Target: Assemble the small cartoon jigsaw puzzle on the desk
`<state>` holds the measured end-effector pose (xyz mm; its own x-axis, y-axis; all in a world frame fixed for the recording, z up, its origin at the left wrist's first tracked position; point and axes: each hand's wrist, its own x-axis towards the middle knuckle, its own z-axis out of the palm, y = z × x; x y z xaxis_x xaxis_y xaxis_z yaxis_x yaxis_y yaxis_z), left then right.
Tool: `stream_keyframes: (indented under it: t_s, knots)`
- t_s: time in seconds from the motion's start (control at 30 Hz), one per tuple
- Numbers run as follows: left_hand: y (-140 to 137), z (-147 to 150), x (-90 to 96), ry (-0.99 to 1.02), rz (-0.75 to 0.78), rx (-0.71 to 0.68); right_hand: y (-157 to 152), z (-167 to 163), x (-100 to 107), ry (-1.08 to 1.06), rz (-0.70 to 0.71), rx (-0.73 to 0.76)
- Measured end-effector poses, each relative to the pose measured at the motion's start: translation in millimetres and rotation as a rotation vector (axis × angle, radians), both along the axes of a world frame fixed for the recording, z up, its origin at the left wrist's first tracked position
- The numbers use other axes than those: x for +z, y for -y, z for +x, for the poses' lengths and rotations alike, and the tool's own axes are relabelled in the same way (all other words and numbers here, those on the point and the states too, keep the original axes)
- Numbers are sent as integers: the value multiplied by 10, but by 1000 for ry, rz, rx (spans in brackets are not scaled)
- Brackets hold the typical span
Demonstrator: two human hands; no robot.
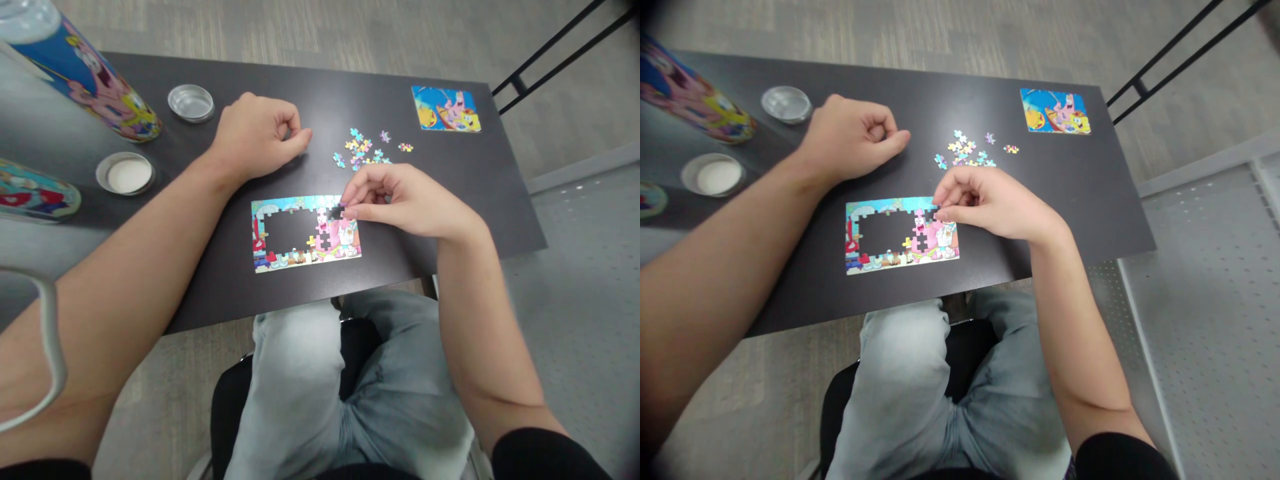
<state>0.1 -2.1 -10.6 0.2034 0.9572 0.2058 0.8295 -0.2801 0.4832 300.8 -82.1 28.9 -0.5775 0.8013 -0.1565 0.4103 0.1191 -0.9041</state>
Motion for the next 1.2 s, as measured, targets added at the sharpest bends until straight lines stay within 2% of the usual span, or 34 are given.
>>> stream_keyframes:
  t_s: [0.2, 0.47, 0.9, 1.2]
  knots:
    - [-12, -9, 24, -17, -26, -50, 100, -245, 25, 24, -90, 134]
    - [9, 12, 55, -33, -29, -52, 129, -278, -7, 56, -119, 177]
    - [1, 4, 34, -35, -25, -46, 109, -299, -7, 103, 62, 168]
    - [-5, 3, 37, -34, -31, -50, 80, -328, -19, 150, 124, 273]
